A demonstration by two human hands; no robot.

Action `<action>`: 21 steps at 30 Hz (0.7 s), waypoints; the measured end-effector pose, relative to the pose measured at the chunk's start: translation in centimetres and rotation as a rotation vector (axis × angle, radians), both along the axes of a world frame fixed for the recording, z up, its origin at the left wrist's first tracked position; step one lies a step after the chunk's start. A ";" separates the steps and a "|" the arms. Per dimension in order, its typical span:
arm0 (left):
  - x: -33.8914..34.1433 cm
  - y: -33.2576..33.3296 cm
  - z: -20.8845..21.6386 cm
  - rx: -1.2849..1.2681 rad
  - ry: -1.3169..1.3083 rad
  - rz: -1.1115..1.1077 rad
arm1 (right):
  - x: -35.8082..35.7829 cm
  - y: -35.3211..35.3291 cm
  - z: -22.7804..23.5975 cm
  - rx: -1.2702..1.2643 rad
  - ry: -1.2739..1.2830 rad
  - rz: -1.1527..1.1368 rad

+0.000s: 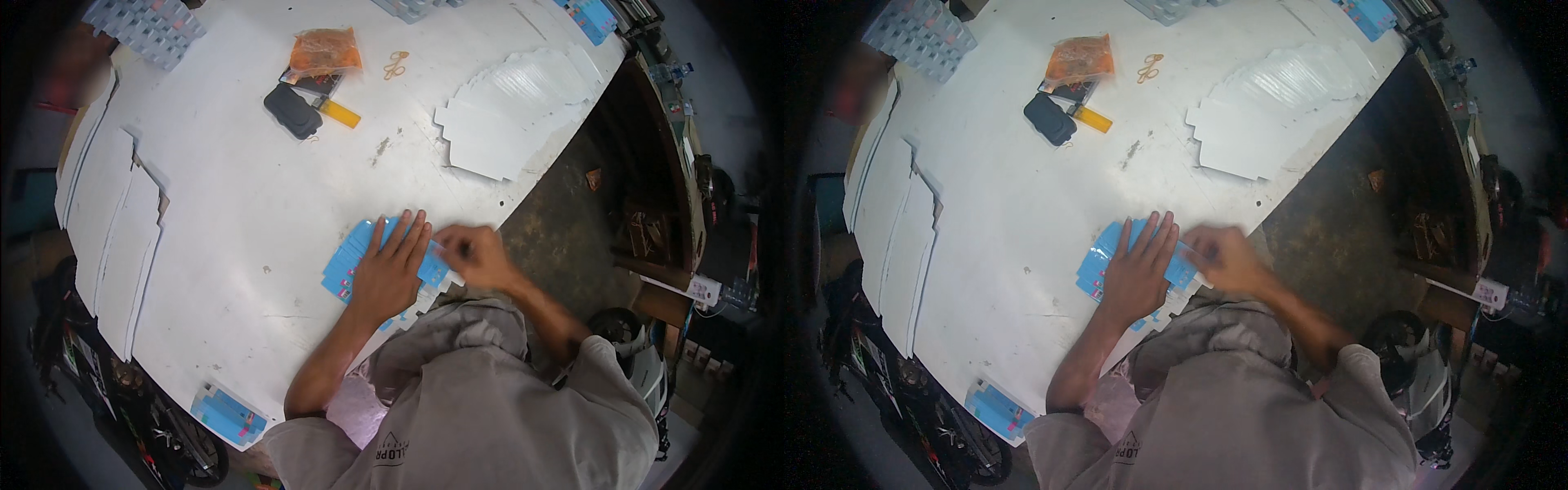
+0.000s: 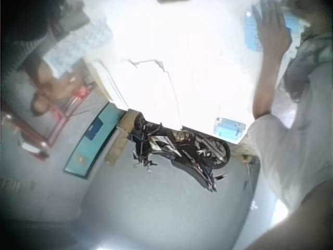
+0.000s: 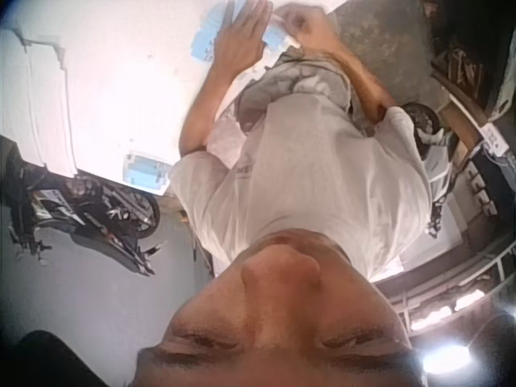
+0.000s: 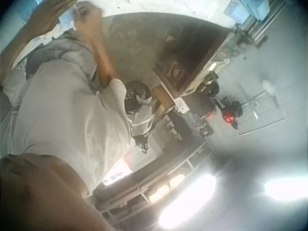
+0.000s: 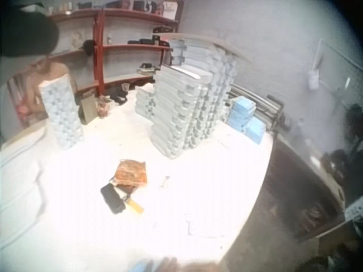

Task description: The person inserts blue face masks into white cardboard sleeves one by one, then stacks the completed units and secures the stack with a rubber band. The person also handles white cardboard pieces and a rubber band during the process.

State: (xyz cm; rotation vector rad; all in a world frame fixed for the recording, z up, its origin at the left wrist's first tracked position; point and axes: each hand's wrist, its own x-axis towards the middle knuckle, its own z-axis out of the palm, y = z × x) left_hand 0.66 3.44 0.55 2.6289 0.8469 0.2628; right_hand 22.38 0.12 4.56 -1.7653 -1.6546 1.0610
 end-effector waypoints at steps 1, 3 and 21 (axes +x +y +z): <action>0.0 0.2 0.1 -0.045 -0.014 0.003 | 2.0 1.0 -0.7 0.267 -0.156 -0.031; 0.1 0.0 0.5 -0.065 -0.113 0.057 | 4.9 4.2 -0.2 0.705 -0.656 -0.079; 0.5 -0.7 0.9 -0.032 -0.113 0.040 | 1.2 1.0 -1.2 -0.054 -0.156 -0.170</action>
